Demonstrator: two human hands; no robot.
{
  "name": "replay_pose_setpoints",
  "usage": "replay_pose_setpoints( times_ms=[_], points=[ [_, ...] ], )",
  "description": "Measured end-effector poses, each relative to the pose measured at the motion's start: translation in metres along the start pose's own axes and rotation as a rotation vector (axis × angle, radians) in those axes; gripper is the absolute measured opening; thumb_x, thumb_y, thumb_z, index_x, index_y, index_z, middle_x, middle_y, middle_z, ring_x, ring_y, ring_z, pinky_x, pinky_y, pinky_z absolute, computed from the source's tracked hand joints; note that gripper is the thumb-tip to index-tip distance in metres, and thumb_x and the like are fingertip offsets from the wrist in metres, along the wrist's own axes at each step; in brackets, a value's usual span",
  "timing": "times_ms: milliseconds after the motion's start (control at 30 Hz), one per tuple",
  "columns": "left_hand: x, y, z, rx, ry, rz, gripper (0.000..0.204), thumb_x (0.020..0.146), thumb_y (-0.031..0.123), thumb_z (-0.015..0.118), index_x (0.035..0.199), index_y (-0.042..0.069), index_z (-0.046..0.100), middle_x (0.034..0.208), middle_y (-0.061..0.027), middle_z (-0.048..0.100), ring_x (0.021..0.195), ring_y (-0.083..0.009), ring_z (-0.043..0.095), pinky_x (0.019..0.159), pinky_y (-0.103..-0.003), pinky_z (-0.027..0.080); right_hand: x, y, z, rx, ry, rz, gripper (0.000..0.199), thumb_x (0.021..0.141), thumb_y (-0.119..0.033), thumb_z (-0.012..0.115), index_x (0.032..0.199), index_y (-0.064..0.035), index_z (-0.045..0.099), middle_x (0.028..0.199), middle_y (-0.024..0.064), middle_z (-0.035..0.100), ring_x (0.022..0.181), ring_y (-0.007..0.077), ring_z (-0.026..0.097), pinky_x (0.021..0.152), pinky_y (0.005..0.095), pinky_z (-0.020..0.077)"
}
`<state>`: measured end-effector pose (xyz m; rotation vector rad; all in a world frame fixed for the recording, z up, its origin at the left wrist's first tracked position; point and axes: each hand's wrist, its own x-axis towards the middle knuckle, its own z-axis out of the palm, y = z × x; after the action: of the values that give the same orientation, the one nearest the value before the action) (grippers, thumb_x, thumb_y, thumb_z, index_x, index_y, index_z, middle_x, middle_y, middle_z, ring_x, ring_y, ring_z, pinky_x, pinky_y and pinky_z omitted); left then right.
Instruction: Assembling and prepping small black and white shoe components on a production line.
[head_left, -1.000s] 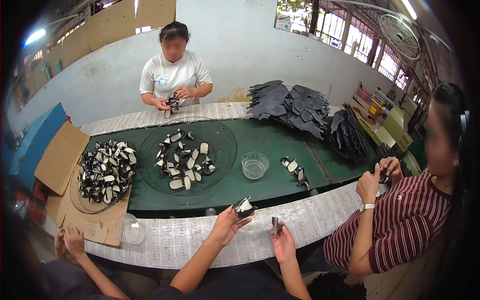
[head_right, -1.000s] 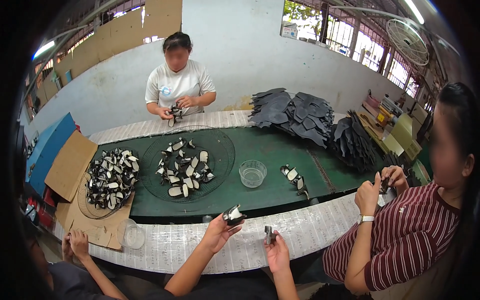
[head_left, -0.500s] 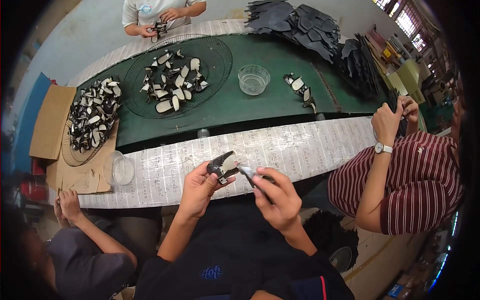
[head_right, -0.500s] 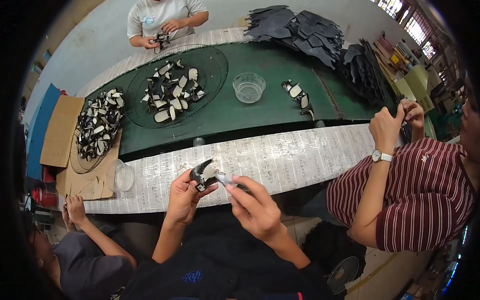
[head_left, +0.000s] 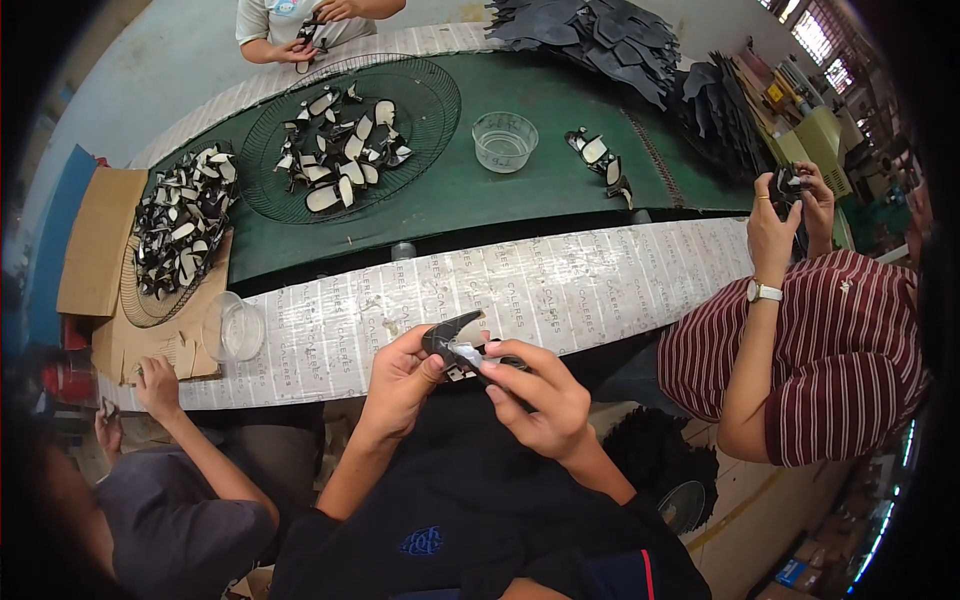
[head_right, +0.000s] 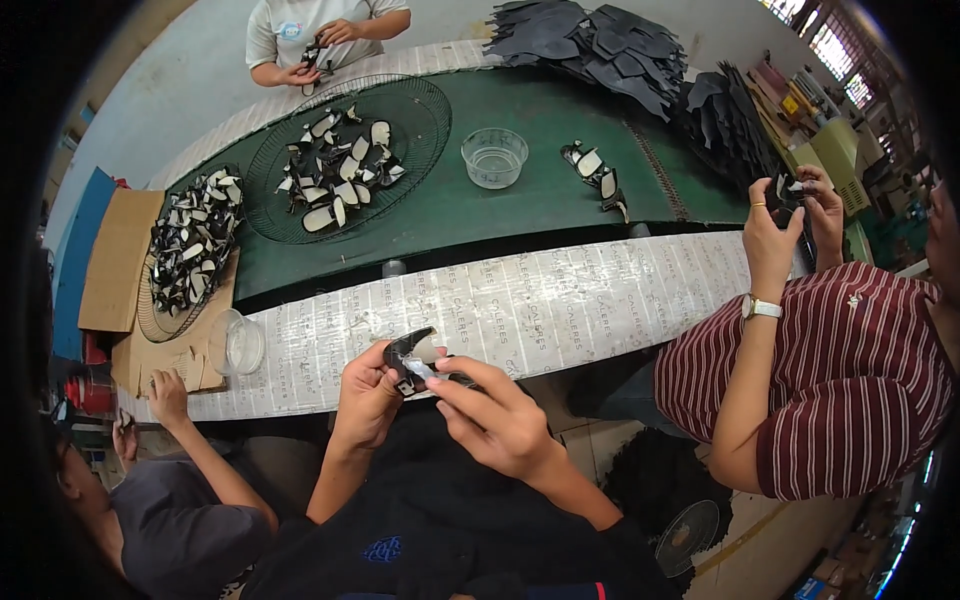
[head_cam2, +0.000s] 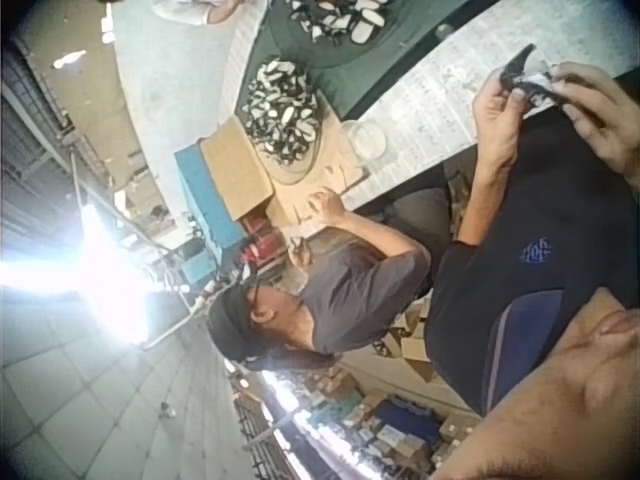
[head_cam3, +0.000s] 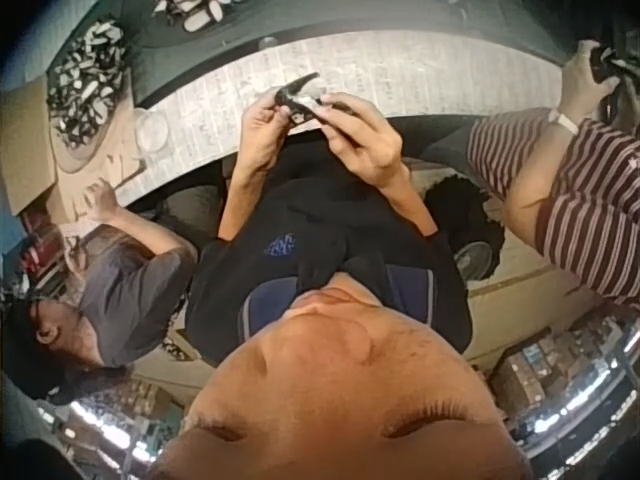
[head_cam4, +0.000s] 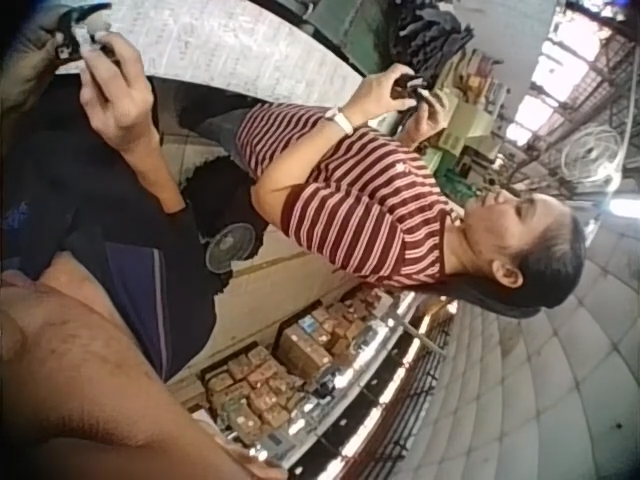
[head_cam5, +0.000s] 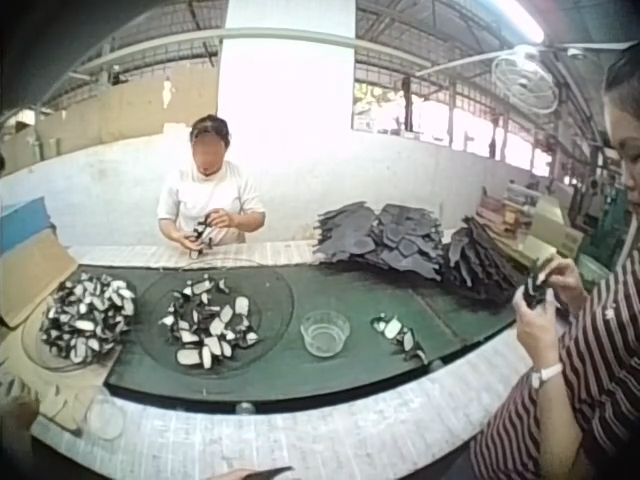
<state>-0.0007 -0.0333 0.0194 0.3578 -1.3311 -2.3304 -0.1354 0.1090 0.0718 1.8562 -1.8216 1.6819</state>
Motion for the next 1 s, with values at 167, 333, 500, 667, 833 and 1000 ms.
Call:
replay_pose_setpoints(
  times_ms=[167, 333, 500, 667, 833, 1000],
  points=[
    [0.000, 0.004, 0.005, -0.031, 0.026, -0.025, 0.048, 0.093, 0.027, 0.064, 0.127, -0.005, 0.052, 0.117, -0.0137, 0.064, 0.103, -0.0174, 0.063, 0.086, -0.028, 0.051, -0.007, 0.005, -0.009, 0.415, 0.022, 0.272, 0.027, 0.083, 0.005, 0.065, 0.110, 0.0057, 0.066, 0.116, 0.0201, 0.062, 0.099, 0.0245, 0.066, 0.082, 0.0290, 0.0536],
    [-0.001, 0.007, 0.006, 0.035, 0.034, -0.068, 0.044, 0.094, 0.026, 0.063, 0.125, -0.006, 0.054, 0.113, -0.0127, 0.066, 0.100, -0.0165, 0.065, 0.081, -0.026, 0.052, -0.008, 0.010, -0.015, 0.697, 0.103, 0.326, 0.026, 0.086, 0.004, 0.062, 0.112, 0.0089, 0.064, 0.120, 0.0229, 0.059, 0.104, 0.0221, 0.063, 0.084, 0.0292, 0.0525],
    [-0.002, 0.008, 0.015, 0.011, 0.048, -0.050, 0.043, 0.094, 0.022, 0.063, 0.125, -0.006, 0.054, 0.109, -0.0108, 0.066, 0.096, -0.0142, 0.064, 0.083, -0.026, 0.051, 0.001, 0.011, -0.020, 0.096, 0.021, 0.169, 0.031, 0.082, 0.006, 0.066, 0.112, 0.0011, 0.067, 0.119, 0.0198, 0.061, 0.096, 0.0266, 0.066, 0.078, 0.0290, 0.0543],
    [-0.003, 0.009, 0.013, 0.125, 0.018, -0.092, 0.039, 0.095, 0.016, 0.063, 0.125, -0.006, 0.056, 0.109, -0.0082, 0.066, 0.098, -0.0126, 0.062, 0.089, -0.027, 0.050, 0.005, 0.010, -0.016, 0.029, -0.038, 0.049, 0.035, 0.079, 0.011, 0.065, 0.114, 0.0017, 0.065, 0.121, 0.0209, 0.059, 0.097, 0.0310, 0.066, 0.078, 0.0335, 0.0557],
    [-0.003, 0.008, 0.018, 0.093, 0.053, -0.105, 0.038, 0.095, 0.014, 0.063, 0.125, -0.007, 0.056, 0.107, -0.0071, 0.066, 0.096, -0.0104, 0.061, 0.086, -0.024, 0.049, 0.003, 0.009, -0.013, -0.030, -0.097, 0.051, 0.026, 0.084, 0.002, 0.067, 0.110, 0.0023, 0.067, 0.118, 0.0222, 0.061, 0.096, 0.0299, 0.067, 0.078, 0.0320, 0.0563],
    [-0.003, 0.008, 0.020, 0.086, 0.064, -0.097, 0.038, 0.094, 0.014, 0.063, 0.126, -0.006, 0.055, 0.108, -0.0066, 0.065, 0.095, -0.0099, 0.060, 0.086, -0.023, 0.048, 0.003, 0.011, -0.013, -0.164, -0.065, 0.019, 0.030, 0.082, 0.006, 0.067, 0.112, 0.0023, 0.066, 0.117, 0.0222, 0.061, 0.095, 0.0316, 0.067, 0.078, 0.0333, 0.0563]
  ],
)
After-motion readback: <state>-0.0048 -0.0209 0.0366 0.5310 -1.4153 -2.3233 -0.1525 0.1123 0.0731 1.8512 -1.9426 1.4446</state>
